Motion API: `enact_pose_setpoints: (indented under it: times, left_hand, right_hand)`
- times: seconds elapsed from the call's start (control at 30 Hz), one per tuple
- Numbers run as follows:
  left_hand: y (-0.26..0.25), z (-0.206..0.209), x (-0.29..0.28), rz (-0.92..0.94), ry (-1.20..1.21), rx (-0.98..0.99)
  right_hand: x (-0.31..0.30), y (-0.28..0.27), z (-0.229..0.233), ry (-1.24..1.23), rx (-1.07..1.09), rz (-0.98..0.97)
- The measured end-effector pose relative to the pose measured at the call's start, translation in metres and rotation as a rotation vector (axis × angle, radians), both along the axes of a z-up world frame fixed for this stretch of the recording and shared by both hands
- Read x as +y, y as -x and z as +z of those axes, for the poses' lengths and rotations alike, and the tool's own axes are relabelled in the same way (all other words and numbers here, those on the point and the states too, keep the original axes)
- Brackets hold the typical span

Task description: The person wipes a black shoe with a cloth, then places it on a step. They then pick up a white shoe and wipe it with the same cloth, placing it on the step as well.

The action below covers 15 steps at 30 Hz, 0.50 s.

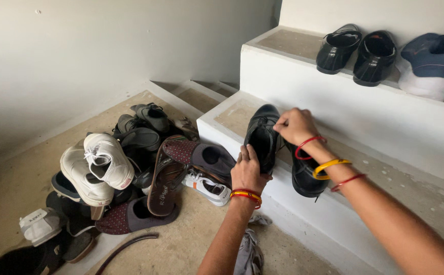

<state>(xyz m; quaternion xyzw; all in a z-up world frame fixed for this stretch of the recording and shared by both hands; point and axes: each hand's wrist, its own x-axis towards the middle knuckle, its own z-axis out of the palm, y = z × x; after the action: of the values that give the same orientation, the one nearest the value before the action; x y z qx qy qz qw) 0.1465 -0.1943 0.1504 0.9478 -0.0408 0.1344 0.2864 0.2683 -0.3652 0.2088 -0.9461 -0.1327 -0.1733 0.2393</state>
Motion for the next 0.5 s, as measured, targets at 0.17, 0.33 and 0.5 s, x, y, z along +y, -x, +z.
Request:
enact_pose_setpoints:
  times: [0.17,0.33,0.5]
  left_hand:
    - [0.007,-0.007,0.007,-0.019,-0.002,-0.141]
    - [0.005,-0.005,0.004,-0.019,0.008,-0.181]
    - [-0.001,0.007,0.001,-0.019,0.143,-0.122]
  right_hand:
    - [0.002,0.001,0.043,-0.122,0.131,-0.042]
    - [0.003,0.004,0.044,-0.484,0.296,-0.071]
    - [0.019,0.019,0.012,-0.395,0.357,0.107]
